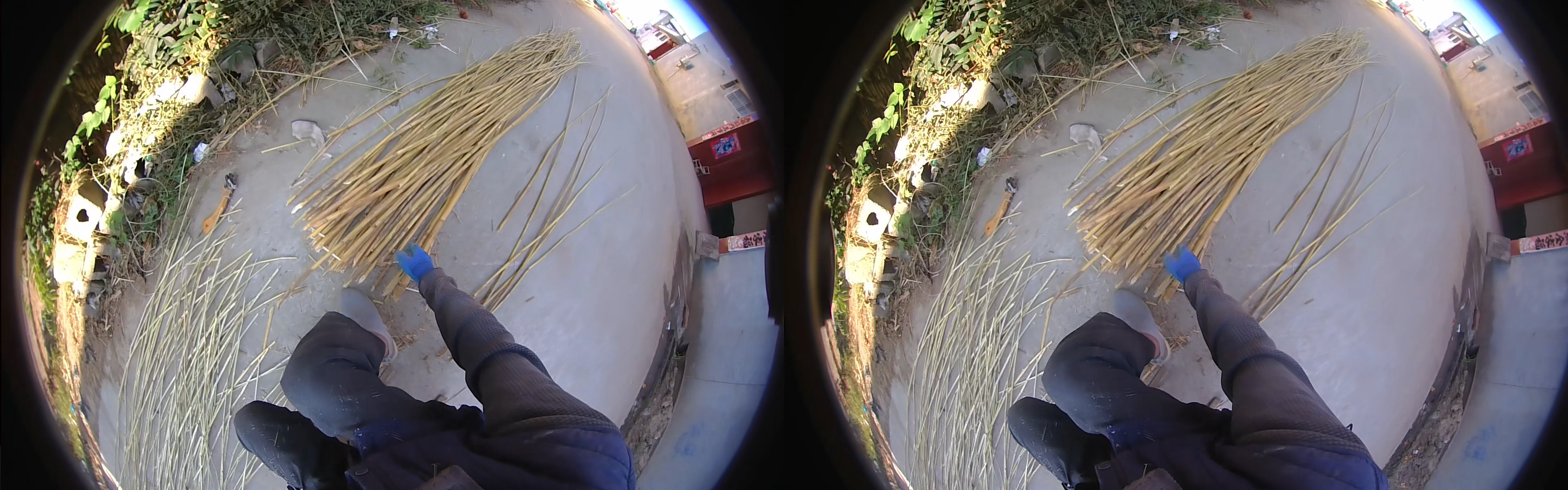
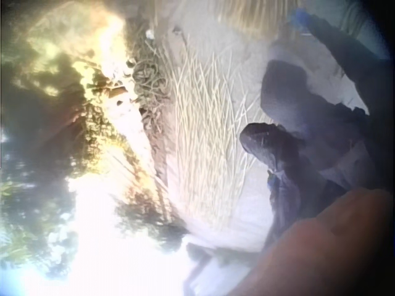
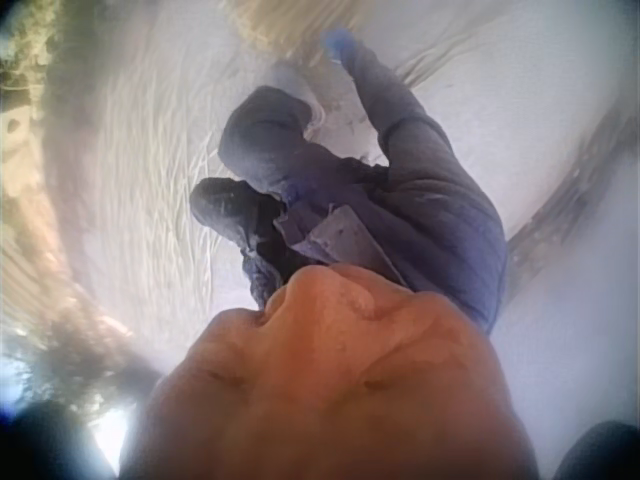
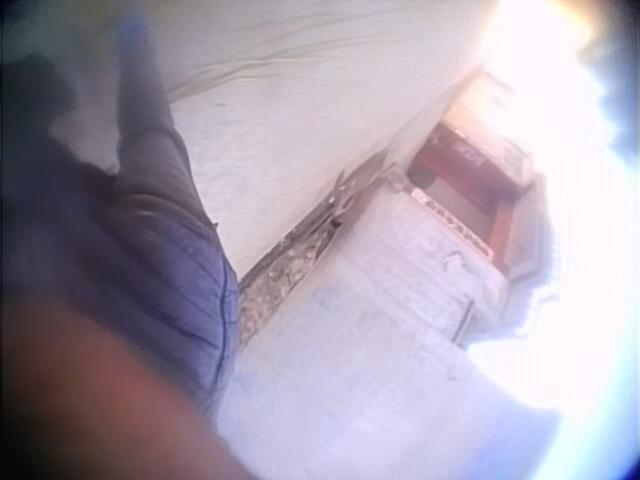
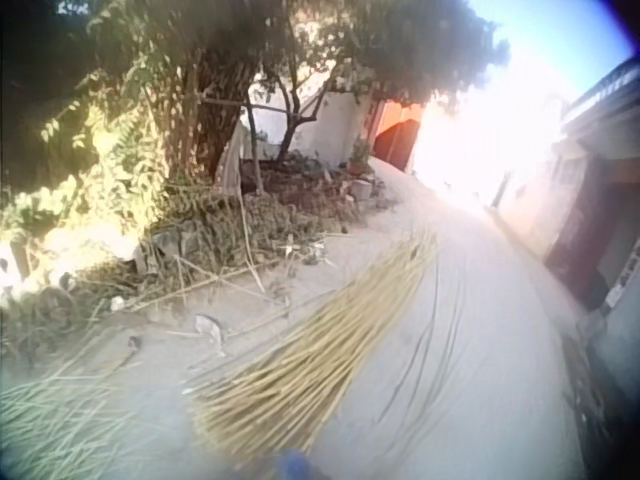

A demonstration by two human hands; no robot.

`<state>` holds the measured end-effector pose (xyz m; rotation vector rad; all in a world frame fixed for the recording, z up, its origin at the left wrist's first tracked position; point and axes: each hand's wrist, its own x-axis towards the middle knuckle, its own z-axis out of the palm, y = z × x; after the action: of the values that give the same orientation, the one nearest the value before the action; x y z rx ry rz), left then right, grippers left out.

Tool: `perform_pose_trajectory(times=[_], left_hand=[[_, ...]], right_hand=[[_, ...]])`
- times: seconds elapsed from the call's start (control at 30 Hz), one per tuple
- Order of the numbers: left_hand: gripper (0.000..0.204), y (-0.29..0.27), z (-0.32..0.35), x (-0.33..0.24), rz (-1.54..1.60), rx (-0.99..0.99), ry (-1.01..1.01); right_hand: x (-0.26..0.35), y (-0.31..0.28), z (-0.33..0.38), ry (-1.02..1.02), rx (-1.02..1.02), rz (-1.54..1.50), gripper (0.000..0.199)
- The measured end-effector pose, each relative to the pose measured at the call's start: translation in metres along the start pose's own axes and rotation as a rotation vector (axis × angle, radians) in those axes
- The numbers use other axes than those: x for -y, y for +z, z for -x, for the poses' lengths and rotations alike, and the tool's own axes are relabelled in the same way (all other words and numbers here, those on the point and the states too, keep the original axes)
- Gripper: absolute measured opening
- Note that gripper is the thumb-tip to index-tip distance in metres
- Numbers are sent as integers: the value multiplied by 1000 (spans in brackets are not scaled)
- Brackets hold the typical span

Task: The person sits on the ground and uses a small knife to scrape and split thin bamboo strips. They handle each strip individually, scraping along its length and occasionally splitting it into thinner pieces, then placing the processed strips into a pile on the ground.

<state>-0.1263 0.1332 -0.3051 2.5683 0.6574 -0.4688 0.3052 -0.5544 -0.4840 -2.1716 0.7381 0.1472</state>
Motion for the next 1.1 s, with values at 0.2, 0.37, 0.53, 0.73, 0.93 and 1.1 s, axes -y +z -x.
perform_pose_trajectory(times=[0.2,0.37,0.53,0.73,0.93,1.1], left_hand=[[60,-13,-7,-70,-45,57,-55],[59,-20,-14,-90,-70,83,-75],[59,-21,-21,-98,-89,97,-76],[58,-24,-27,-109,-105,108,-79],[57,-26,-29,-118,-110,112,-88],[56,-28,-33,-125,-124,122,-92]], right_hand=[[-1,0,-54,226,102,-509,76],[14,-19,-75,397,196,-810,58],[26,-33,-87,436,240,-1098,45],[49,-41,-108,43,167,595,36],[70,-56,-102,171,84,970,38],[65,-62,-112,-27,131,1038,53]])
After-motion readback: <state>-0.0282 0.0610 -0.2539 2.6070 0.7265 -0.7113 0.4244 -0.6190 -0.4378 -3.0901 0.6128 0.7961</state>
